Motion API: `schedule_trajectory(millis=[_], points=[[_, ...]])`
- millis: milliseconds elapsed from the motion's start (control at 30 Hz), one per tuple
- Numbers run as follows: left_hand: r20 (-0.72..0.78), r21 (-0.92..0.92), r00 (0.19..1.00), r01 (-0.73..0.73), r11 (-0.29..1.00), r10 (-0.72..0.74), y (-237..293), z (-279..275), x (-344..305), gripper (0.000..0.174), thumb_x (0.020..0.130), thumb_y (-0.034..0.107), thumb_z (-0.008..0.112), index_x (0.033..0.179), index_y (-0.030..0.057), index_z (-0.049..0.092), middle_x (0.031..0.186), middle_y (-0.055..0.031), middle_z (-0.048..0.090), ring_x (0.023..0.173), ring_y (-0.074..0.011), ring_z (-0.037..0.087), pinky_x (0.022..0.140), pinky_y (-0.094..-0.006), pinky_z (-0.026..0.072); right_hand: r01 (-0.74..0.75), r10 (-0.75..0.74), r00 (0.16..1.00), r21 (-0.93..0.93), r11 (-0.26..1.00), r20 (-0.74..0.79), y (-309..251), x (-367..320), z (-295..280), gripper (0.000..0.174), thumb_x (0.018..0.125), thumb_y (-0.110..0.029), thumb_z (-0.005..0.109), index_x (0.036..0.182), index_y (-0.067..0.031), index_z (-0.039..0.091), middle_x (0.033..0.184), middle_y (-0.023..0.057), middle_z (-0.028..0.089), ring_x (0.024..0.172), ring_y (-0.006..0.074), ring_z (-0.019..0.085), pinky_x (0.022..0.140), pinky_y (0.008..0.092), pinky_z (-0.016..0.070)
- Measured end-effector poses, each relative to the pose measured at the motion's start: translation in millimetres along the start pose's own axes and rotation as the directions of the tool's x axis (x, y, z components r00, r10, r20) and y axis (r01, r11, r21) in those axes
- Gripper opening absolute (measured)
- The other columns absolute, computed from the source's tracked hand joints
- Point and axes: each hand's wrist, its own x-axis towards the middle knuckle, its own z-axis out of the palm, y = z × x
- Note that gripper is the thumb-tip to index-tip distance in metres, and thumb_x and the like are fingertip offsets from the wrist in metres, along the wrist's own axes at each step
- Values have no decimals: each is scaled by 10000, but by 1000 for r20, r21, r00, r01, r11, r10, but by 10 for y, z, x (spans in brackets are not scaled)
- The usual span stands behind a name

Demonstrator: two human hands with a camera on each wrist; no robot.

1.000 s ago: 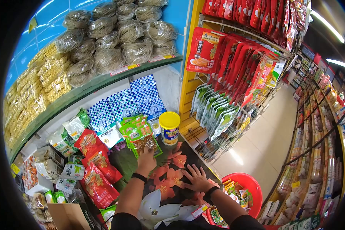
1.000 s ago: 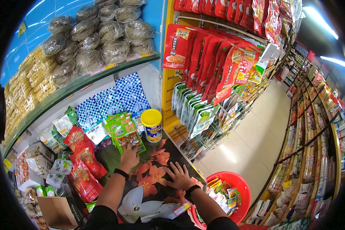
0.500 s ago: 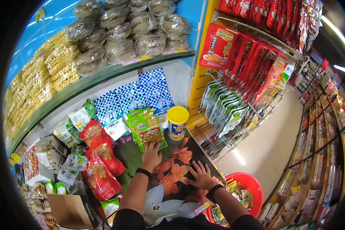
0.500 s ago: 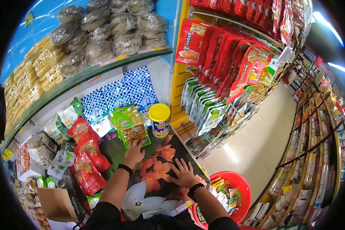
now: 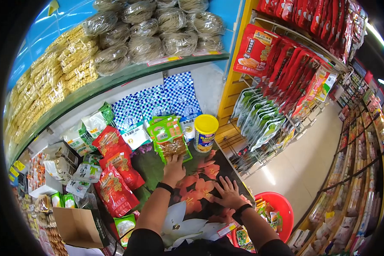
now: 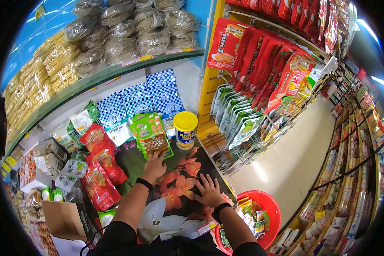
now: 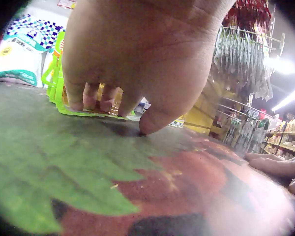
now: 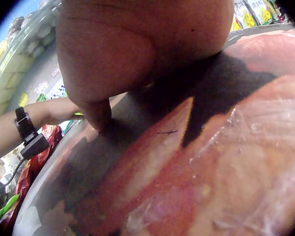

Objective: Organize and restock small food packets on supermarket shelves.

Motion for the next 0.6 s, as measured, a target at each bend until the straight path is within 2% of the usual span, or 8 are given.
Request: schedule_trajectory(millis=[133, 233, 333, 533, 600], points=[[30, 29, 999, 14, 999, -15, 44, -41, -74, 640, 824, 268, 672, 1424, 121, 505, 1350, -93, 471, 1256, -331, 478, 961, -476, 537, -2, 2, 1000, 15, 1000, 14, -5, 10, -30, 801, 884, -705, 548, 1535, -263, 400, 1623, 159, 302, 1498, 395, 261, 1168, 674, 164], [40, -24, 999, 17, 1000, -16, 27, -65, -92, 609, 831, 277, 673, 1406, 133, 534, 1366, -96, 475, 1268, -336, 478, 964, -479, 535, -3, 3, 1000, 16, 1000, 17, -10, 11, -32, 804, 882, -710, 545, 1540, -274, 390, 1623, 164, 299, 1498, 402, 257, 1169, 674, 161], [97, -131, 992, 93, 987, -80, -18, -129, -5, 542, 849, 302, 668, 1369, 168, 596, 1415, -88, 495, 1306, -356, 483, 989, -488, 520, -1, 1, 1000, 12, 1000, 21, -8, 8, -27, 800, 883, -705, 545, 1542, -279, 386, 1623, 166, 299, 1498, 407, 255, 1169, 674, 161], [88, -253, 991, 124, 959, -105, -179, -130, 146, 407, 862, 321, 639, 1227, 146, 674, 1310, -128, 583, 1213, -335, 573, 957, -485, 531, -1, 1, 1000, 14, 1000, 25, -3, 16, -30, 792, 892, -697, 538, 1544, -273, 384, 1624, 167, 296, 1499, 411, 253, 1172, 670, 154], [131, -320, 986, 141, 937, -104, -252, -117, 177, 360, 855, 295, 654, 1177, 141, 694, 1312, -131, 590, 1200, -336, 582, 926, -494, 533, -6, 5, 999, 17, 1000, 35, -17, 16, -52, 791, 895, -697, 534, 1544, -270, 384, 1626, 166, 293, 1501, 411, 249, 1174, 669, 150]])
